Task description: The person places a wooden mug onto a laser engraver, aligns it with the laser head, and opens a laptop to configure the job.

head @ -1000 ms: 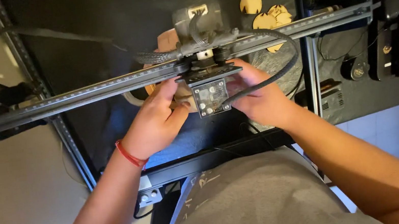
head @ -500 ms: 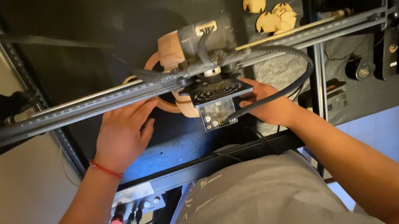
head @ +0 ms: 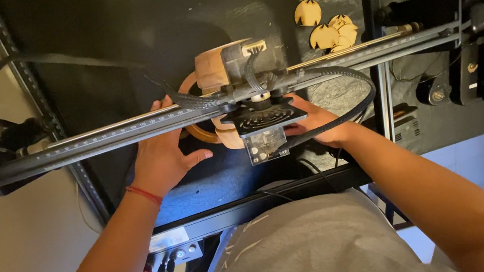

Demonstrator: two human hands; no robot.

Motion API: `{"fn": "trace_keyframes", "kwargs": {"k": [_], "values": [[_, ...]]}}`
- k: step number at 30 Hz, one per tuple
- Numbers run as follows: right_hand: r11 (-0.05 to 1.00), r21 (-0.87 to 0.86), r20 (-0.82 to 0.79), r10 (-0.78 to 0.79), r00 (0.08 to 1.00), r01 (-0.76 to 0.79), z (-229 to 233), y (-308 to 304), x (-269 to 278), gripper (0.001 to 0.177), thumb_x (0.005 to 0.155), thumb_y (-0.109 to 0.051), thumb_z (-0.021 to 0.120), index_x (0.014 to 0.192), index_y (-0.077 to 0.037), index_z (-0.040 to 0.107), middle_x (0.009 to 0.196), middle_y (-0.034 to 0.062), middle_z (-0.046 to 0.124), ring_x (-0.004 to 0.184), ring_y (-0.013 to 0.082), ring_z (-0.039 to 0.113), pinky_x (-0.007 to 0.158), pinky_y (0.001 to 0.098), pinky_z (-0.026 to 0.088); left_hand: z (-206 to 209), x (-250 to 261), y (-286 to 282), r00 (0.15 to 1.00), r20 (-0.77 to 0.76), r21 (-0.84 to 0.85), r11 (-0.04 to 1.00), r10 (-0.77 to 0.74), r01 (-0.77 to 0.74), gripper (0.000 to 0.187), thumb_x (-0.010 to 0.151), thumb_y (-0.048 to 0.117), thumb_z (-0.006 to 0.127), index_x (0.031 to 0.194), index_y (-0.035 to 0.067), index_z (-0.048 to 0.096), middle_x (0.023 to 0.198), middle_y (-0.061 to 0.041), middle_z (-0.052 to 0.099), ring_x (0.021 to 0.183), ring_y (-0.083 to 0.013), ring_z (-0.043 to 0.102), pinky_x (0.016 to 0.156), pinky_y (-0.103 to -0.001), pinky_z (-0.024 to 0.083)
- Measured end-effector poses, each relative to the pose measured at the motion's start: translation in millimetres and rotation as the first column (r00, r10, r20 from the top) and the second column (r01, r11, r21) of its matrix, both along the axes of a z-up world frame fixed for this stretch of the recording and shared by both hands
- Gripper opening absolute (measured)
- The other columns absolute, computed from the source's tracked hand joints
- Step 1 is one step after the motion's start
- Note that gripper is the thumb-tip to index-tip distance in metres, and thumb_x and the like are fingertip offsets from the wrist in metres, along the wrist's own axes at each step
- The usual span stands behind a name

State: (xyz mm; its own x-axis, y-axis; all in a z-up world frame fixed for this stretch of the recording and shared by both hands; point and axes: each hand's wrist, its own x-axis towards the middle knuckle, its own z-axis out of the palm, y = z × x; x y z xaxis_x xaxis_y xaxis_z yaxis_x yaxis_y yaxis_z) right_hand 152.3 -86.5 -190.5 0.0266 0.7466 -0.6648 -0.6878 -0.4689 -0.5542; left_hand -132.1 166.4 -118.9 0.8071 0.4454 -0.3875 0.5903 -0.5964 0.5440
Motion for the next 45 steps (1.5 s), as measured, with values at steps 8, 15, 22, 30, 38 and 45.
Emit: {"fn": "trace_keyframes", "kwargs": {"k": [8, 15, 22, 30, 38, 45], "values": [[0.964, -0.265, -0.044, -0.048, 0.998, 0.035, -13, -6, -3, 0.088, 0.089, 0.003, 0.064, 0.157, -0.003, 0.009, 0.156, 0.0369, 0.015, 0.122, 0.0561, 0.05, 0.094, 0.0583, 0.054, -8, 2, 3, 0.999, -0.042, 0.02, 0.999, -0.027, 0.028, 0.09, 0.077, 0.063, 0.073, 0.145, 0.01, 0.049, 0.154, -0.02, 0.038, 0.149, -0.0391, 0.021, 0.12, -0.057, 0.017], [0.868, -0.462, -0.419, -0.396, 0.817, 0.184, -44, -34, 17, 0.071, 0.094, -0.015, 0.064, 0.15, 0.005, 0.024, 0.144, 0.0364, 0.034, 0.118, 0.049, 0.057, 0.097, 0.0542, 0.053, -11, -1, 1, 0.998, -0.058, 0.008, 1.0, -0.017, 0.017, 0.085, 0.082, 0.06, 0.071, 0.146, 0.008, 0.048, 0.155, -0.02, 0.037, 0.149, -0.0375, 0.02, 0.12, -0.056, 0.015], [0.902, -0.431, -0.315, -0.193, 0.929, 0.041, -10, -15, 15, 0.086, 0.088, -0.016, 0.066, 0.155, 0.0, 0.016, 0.142, 0.0299, 0.042, 0.127, 0.0331, 0.054, 0.118, 0.0444, 0.039, -2, 6, 0, 0.999, -0.048, 0.01, 1.0, -0.006, 0.006, 0.083, 0.084, 0.055, 0.071, 0.145, 0.004, 0.047, 0.154, -0.021, 0.037, 0.149, -0.0366, 0.022, 0.121, -0.053, 0.016], [0.935, -0.354, -0.178, -0.05, 0.983, -0.017, -34, -24, 7, 0.083, 0.085, -0.009, 0.07, 0.153, -0.001, 0.023, 0.135, 0.0291, 0.049, 0.114, 0.0325, 0.06, 0.106, 0.0447, 0.049, 7, 11, -2, 1.0, -0.029, 0.011, 1.0, 0.002, -0.002, 0.082, 0.084, 0.052, 0.073, 0.145, 0.004, 0.047, 0.154, -0.021, 0.037, 0.149, -0.037, 0.022, 0.12, -0.055, 0.017], [0.923, -0.384, -0.266, -0.15, 0.952, 0.039, -3, -11, 7, 0.039, 0.098, -0.013, 0.056, 0.133, 0.003, 0.048, 0.126, 0.0216, 0.058, 0.112, 0.0295, 0.06, 0.107, 0.0441, 0.044, 2, 10, -3, 0.999, -0.04, 0.018, 1.0, 0.003, -0.002, 0.082, 0.085, 0.049, 0.073, 0.146, 0.003, 0.045, 0.156, -0.022, 0.035, 0.149, -0.0376, 0.021, 0.119, -0.057, 0.018], [0.945, -0.324, -0.112, 0.002, 0.994, -0.038, 25, 6, -7, 0.039, 0.095, -0.011, 0.06, 0.129, 0.005, 0.053, 0.121, 0.0243, 0.062, 0.11, 0.0325, 0.062, 0.107, 0.045, 0.045, 8, 14, -4, 0.999, -0.037, 0.028, 1.0, 0.0, 0.001, 0.084, 0.084, 0.05, 0.073, 0.147, 0.004, 0.044, 0.155, -0.021, 0.036, 0.149, -0.0377, 0.022, 0.12, -0.056, 0.016]]}}
